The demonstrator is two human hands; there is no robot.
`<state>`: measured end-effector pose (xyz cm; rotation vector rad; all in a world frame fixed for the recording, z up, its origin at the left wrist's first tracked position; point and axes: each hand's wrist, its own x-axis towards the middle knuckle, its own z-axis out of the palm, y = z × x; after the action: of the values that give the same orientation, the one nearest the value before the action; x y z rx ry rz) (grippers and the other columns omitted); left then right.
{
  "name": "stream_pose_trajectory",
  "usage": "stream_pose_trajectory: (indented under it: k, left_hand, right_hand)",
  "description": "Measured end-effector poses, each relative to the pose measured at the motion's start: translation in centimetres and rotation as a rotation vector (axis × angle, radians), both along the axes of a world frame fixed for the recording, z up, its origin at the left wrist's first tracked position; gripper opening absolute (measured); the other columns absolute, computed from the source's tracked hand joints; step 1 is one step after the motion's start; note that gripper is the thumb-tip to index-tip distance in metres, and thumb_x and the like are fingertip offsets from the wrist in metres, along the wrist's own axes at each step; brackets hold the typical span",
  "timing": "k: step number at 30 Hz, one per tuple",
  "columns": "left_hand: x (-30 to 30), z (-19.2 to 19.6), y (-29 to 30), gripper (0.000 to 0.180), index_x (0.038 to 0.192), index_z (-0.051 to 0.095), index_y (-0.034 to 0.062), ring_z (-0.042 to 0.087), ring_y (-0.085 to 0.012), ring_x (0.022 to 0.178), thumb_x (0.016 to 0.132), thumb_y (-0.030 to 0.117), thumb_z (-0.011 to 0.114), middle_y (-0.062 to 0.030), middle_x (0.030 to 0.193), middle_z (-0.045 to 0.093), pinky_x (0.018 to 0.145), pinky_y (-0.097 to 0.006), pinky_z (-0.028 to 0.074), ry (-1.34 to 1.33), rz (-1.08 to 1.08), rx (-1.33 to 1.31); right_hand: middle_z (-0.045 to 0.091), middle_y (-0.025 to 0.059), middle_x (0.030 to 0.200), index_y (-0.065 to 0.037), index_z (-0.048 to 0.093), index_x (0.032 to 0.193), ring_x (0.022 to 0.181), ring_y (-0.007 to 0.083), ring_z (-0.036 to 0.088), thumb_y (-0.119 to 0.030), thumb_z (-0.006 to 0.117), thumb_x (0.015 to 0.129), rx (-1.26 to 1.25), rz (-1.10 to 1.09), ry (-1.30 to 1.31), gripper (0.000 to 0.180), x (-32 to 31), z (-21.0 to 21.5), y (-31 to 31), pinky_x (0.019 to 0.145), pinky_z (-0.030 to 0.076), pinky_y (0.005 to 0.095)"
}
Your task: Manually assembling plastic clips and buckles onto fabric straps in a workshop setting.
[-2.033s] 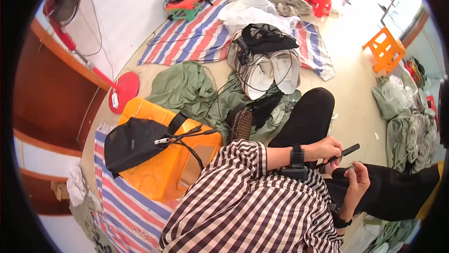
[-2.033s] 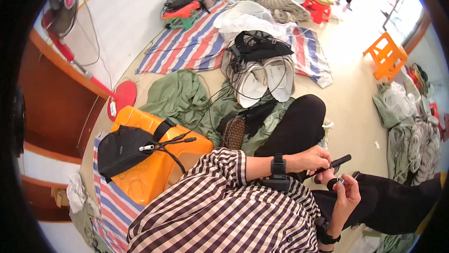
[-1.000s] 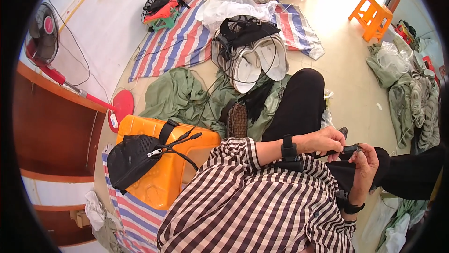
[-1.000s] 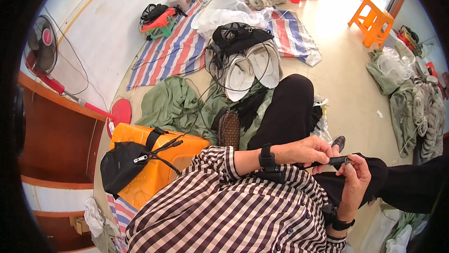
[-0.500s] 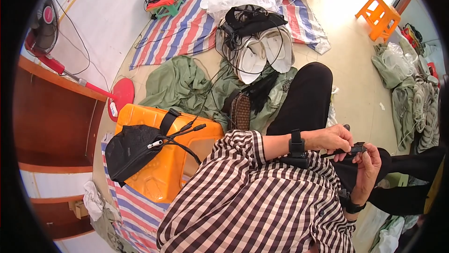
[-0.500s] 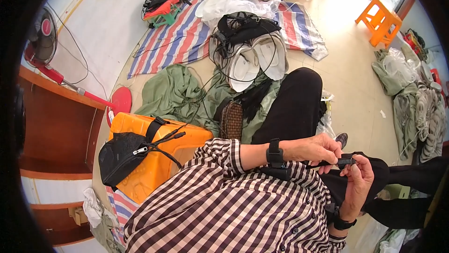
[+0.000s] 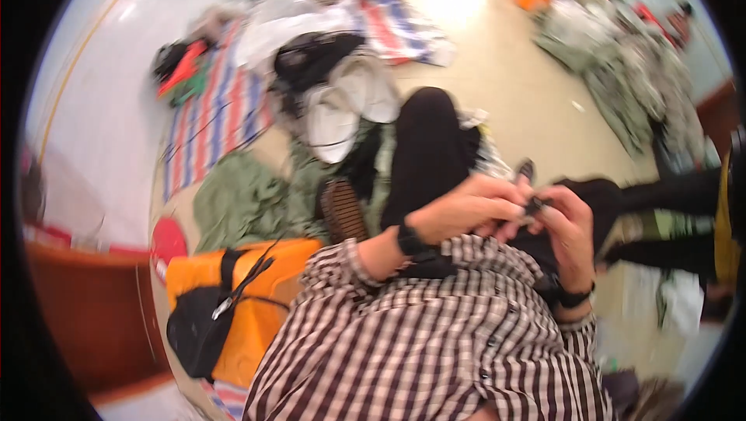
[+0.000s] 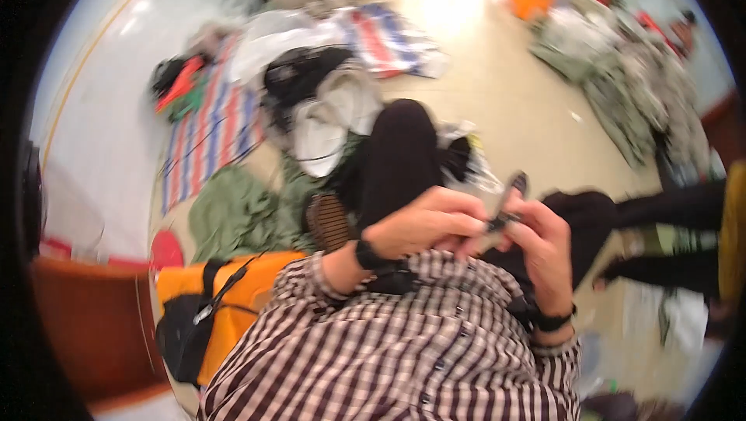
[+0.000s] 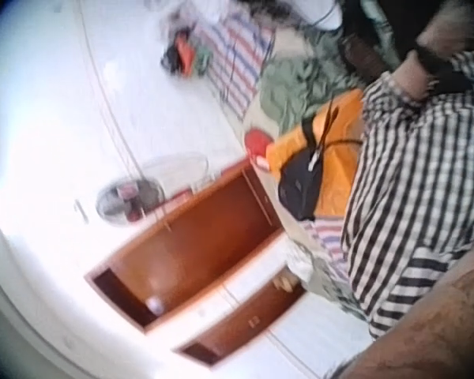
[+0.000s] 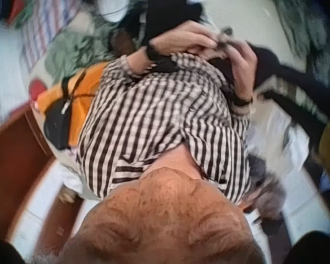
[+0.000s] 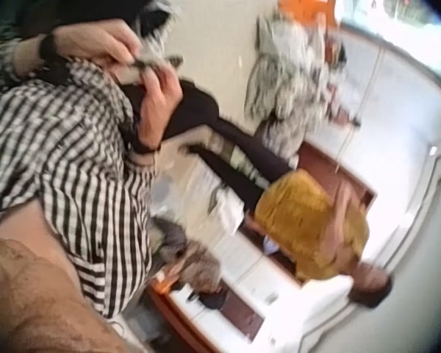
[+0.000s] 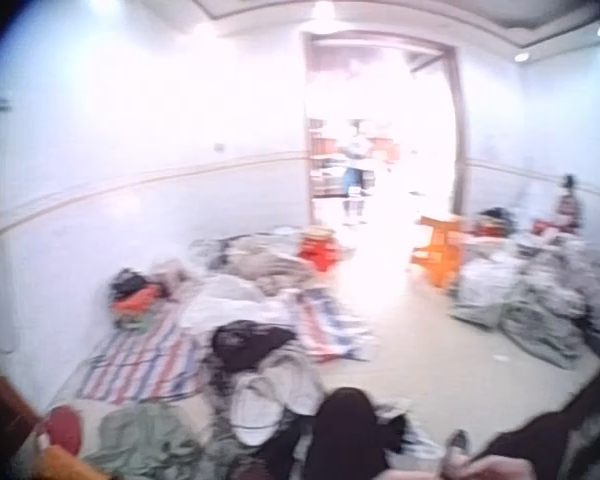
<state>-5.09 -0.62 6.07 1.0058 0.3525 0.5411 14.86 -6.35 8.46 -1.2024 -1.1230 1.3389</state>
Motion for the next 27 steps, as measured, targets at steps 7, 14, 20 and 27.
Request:
stream_pose_trajectory:
  k: [7, 14, 20, 27]
  left_hand:
    - [0.1, 0.2, 0.3, 0.015, 0.091, 0.059, 0.0001, 0.058, -0.0072, 0.060, 0.091, 0.014, 0.052, -0.0054, 0.073, 0.062, 0.046, -0.015, 0.038, 0.026, -0.049, -0.048]
    - [0.7, 0.2, -0.2, 0.014, 0.095, 0.058, -0.0020, 0.059, -0.0090, 0.062, 0.090, 0.010, 0.053, -0.0077, 0.075, 0.063, 0.047, -0.016, 0.041, 0.043, -0.039, -0.011]
    - [0.6, 0.7, -0.5, 0.013, 0.095, 0.058, -0.0021, 0.060, -0.0085, 0.061, 0.090, 0.009, 0.054, -0.0081, 0.075, 0.063, 0.045, -0.015, 0.040, 0.062, -0.035, -0.014]
    - [0.8, 0.8, -0.2, 0.013, 0.094, 0.057, -0.0007, 0.061, -0.0080, 0.060, 0.090, 0.011, 0.053, -0.0073, 0.077, 0.064, 0.042, -0.013, 0.038, 0.071, -0.093, -0.097]
  right_hand:
    - [0.061, 0.0052, 0.077, 0.004, 0.059, 0.101, 0.067, 0.0111, 0.061, 0.001, 0.058, 0.084, 0.069, 0.070, 0.133, 0.018, 0.8, -1.2, 0.4, 0.065, 0.048, 0.0200]
    - [0.062, 0.0047, 0.077, 0.003, 0.060, 0.100, 0.067, 0.0105, 0.062, -0.001, 0.059, 0.084, 0.066, 0.079, 0.196, 0.017, 1.5, -1.3, -0.2, 0.066, 0.048, 0.0189]
    - [0.062, 0.0034, 0.076, 0.002, 0.060, 0.100, 0.068, 0.0081, 0.060, -0.001, 0.059, 0.084, 0.029, 0.118, 0.131, 0.016, 1.3, -0.7, -0.4, 0.065, 0.048, 0.0185]
    - [0.061, 0.0026, 0.075, 0.002, 0.060, 0.100, 0.067, 0.0082, 0.060, -0.004, 0.060, 0.085, 0.020, 0.182, 0.161, 0.016, 1.5, -1.0, -0.2, 0.064, 0.048, 0.0189]
